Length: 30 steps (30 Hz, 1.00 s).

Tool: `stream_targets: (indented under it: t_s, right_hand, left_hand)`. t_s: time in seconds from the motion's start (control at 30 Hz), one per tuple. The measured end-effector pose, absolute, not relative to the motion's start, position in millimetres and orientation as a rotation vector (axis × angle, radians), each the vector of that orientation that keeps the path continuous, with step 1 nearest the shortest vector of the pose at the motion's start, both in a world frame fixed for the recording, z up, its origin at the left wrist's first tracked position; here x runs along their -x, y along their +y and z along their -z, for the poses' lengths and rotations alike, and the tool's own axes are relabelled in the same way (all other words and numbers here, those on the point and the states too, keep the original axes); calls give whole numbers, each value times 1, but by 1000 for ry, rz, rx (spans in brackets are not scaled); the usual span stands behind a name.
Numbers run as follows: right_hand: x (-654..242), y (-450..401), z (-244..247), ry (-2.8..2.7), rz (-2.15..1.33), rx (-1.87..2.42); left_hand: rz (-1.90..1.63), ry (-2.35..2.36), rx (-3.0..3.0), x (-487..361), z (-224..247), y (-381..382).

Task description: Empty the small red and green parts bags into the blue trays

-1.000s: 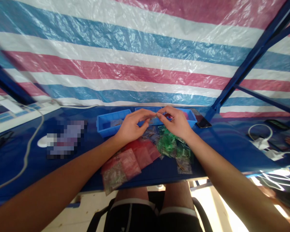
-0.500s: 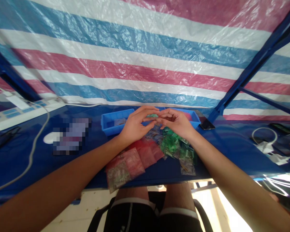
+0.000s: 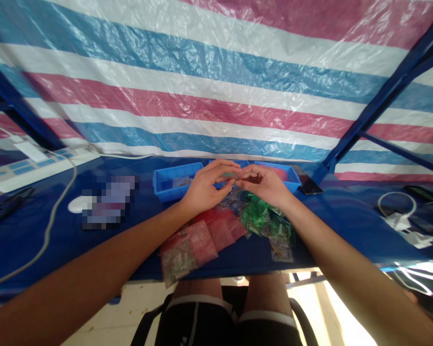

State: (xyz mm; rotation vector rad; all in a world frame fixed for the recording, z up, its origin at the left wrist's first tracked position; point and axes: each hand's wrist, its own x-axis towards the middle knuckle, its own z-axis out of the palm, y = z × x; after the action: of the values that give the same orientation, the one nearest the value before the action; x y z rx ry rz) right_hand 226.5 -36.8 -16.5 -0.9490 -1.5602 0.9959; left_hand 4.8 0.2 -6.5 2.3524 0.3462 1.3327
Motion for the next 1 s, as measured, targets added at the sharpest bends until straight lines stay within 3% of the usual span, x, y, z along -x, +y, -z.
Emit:
stream_targets:
  t_s: [1.0]
  right_hand:
    - [-220,-46,12,-1642,-1066,947]
  left_hand:
    - [-1316,326,-2372,-7,9,2]
